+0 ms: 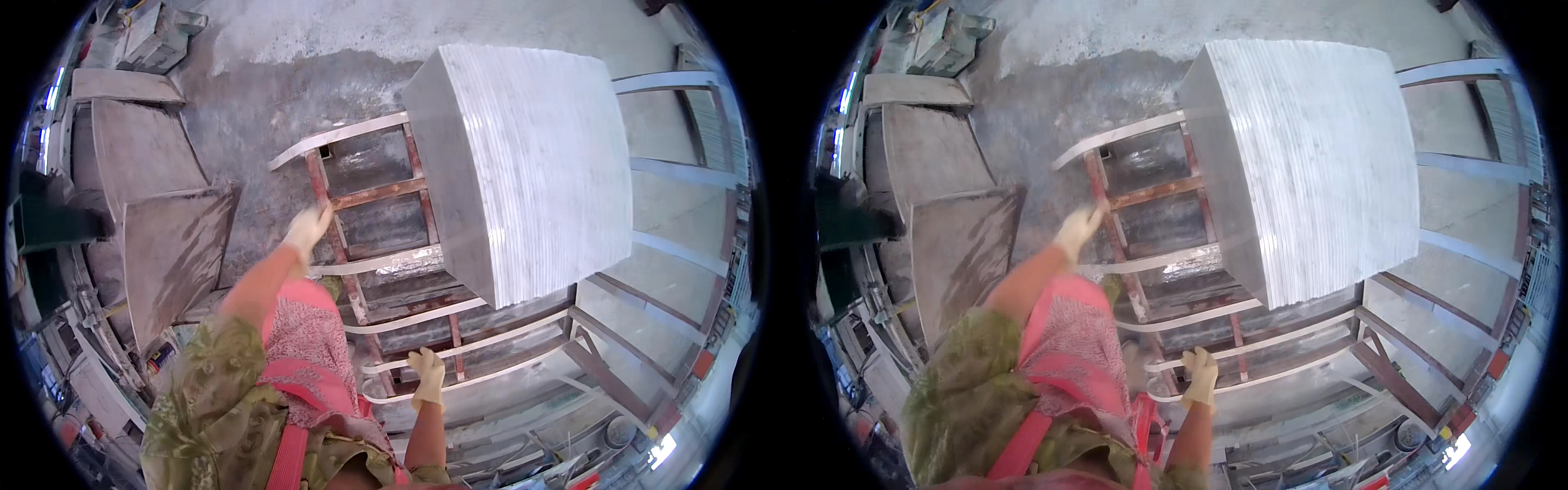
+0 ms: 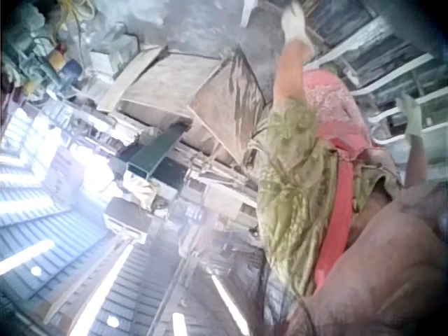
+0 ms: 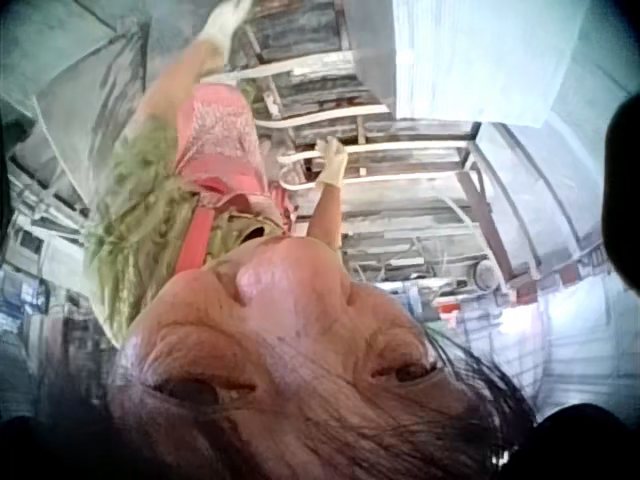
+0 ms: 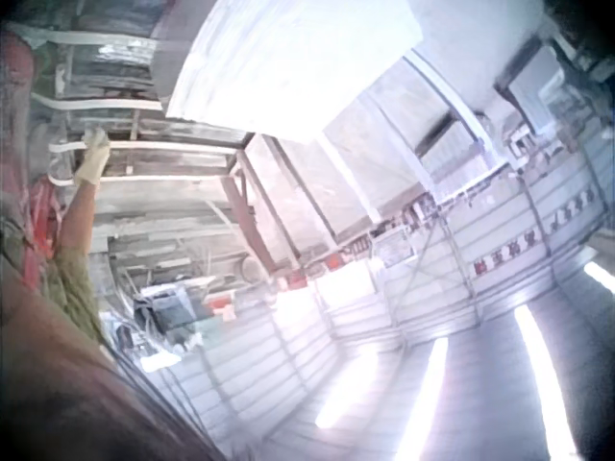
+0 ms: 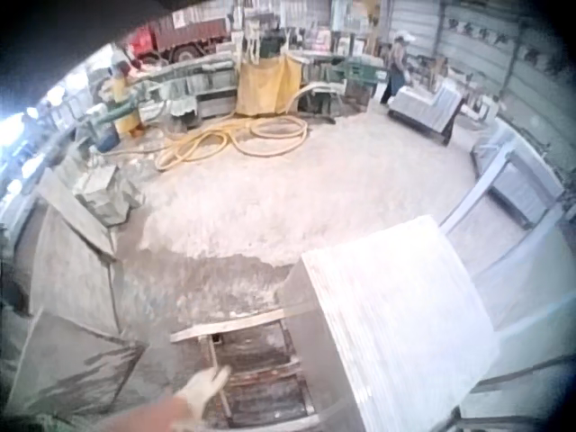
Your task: The person repeatedly picks up large rectangular tiles from a conveyor belt and stacks them on a metal rack. The person wears gloves and an apron while handling the tiles in a factory setting.
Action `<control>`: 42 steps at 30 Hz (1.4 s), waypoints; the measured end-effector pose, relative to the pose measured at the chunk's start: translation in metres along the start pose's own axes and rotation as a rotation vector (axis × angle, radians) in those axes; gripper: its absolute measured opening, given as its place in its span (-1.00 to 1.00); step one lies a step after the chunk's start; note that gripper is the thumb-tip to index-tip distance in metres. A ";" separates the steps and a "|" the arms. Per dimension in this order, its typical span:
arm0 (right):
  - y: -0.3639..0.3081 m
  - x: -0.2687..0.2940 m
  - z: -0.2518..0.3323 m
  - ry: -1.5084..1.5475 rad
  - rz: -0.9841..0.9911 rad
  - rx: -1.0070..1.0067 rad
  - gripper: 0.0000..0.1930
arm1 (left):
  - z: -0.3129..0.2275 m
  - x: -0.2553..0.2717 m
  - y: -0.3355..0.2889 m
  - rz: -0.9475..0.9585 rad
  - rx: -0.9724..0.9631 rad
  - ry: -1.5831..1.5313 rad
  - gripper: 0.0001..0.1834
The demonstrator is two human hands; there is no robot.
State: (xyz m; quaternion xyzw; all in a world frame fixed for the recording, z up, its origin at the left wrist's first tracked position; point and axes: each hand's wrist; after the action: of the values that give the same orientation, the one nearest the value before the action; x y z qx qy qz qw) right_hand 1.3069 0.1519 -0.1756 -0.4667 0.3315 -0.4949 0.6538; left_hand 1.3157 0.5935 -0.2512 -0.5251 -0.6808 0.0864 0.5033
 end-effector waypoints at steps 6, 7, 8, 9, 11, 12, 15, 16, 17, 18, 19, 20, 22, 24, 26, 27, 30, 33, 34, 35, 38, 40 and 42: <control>-0.051 0.018 -0.037 -0.047 0.138 0.172 -0.54 | 0.130 -0.012 -0.199 0.074 0.511 0.172 -0.46; -0.058 0.019 -0.036 -0.064 0.163 0.212 -0.53 | 0.145 -0.012 -0.219 0.023 0.553 0.171 -0.47; -0.068 0.018 -0.042 -0.074 0.183 0.247 -0.52 | 0.152 -0.012 -0.241 -0.060 0.503 0.121 -0.47; -0.080 0.016 -0.043 -0.064 0.142 0.266 -0.53 | 0.155 -0.013 -0.259 -0.136 0.446 0.076 -0.47; -0.100 0.021 -0.040 -0.084 0.175 0.367 -0.55 | 0.148 -0.017 -0.306 -0.209 0.342 0.005 -0.48; -0.111 0.021 -0.044 -0.073 0.178 0.427 -0.58 | 0.155 -0.023 -0.325 -0.220 0.317 0.027 -0.48; -0.137 0.044 -0.087 -0.004 0.182 0.534 -0.62 | 0.193 -0.050 -0.386 -0.257 0.307 0.079 -0.49; -0.137 0.052 -0.105 0.028 0.152 0.547 -0.64 | 0.198 -0.053 -0.402 -0.267 0.346 0.076 -0.49; -0.133 0.065 -0.128 0.063 0.147 0.539 -0.63 | 0.204 -0.054 -0.415 -0.313 0.324 0.029 -0.49; -0.135 0.076 -0.148 -0.029 0.118 0.550 -0.63 | 0.210 -0.055 -0.424 -0.355 0.300 -0.016 -0.50; -0.136 0.084 -0.176 0.059 0.077 0.523 -0.65 | 0.212 -0.056 -0.434 -0.386 0.280 -0.062 -0.50; -0.136 0.092 -0.203 0.147 0.034 0.499 -0.66 | 0.209 -0.055 -0.443 -0.402 0.257 -0.084 -0.51; -0.131 0.117 -0.252 -0.098 0.041 0.428 -0.67 | 0.206 -0.049 -0.460 -0.435 0.215 -0.123 -0.53; -0.125 0.135 -0.287 -0.652 0.015 0.423 -0.67 | 0.221 -0.052 -0.462 -0.471 0.159 -0.237 -0.54; -0.109 0.137 -0.311 -0.477 0.000 0.326 -0.67 | 0.231 -0.053 -0.471 -0.500 0.111 -0.361 -0.54; -0.112 0.135 -0.316 -0.403 0.001 0.272 -0.67 | 0.232 -0.053 -0.482 -0.521 0.104 -0.433 -0.54; -0.123 0.110 -0.304 -0.309 0.134 0.375 -0.66 | 0.205 -0.034 -0.542 -0.642 0.077 -0.512 -0.56; -0.061 0.087 -0.284 -0.531 0.212 0.459 -0.58 | 0.247 -0.025 -0.589 -0.787 -0.014 -0.653 -0.56; -0.102 0.047 -0.263 -0.431 0.245 0.484 -0.58 | 0.290 -0.028 -0.597 -0.881 0.001 -0.659 -0.56; -0.154 0.006 -0.242 -0.339 0.275 0.506 -0.57 | 0.333 -0.029 -0.614 -0.975 0.020 -0.671 -0.55; -0.185 -0.065 -0.237 -0.360 0.332 0.616 -0.60 | 0.375 -0.002 -0.694 -0.899 0.151 -0.945 -0.53; -0.205 -0.116 -0.257 -0.357 0.441 0.741 -0.57 | 0.444 -0.009 -0.739 -1.290 0.139 -0.497 -0.53; -0.215 -0.155 -0.296 -0.398 0.673 0.737 -0.58 | 0.503 -0.013 -0.788 -1.395 0.145 -0.489 -0.53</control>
State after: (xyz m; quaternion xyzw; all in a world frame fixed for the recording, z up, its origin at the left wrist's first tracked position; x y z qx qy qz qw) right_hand 0.9240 0.2009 -0.0805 -0.1591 0.1368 -0.2437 0.9469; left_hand 0.4297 0.4484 0.0097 0.0981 -0.9414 -0.0944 0.3087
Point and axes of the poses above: each hand's wrist, its own y-axis towards the middle knuckle, its own x-axis out of the back of the hand, z = x × y, and after that the axes turned 12 degrees about z, right-handed
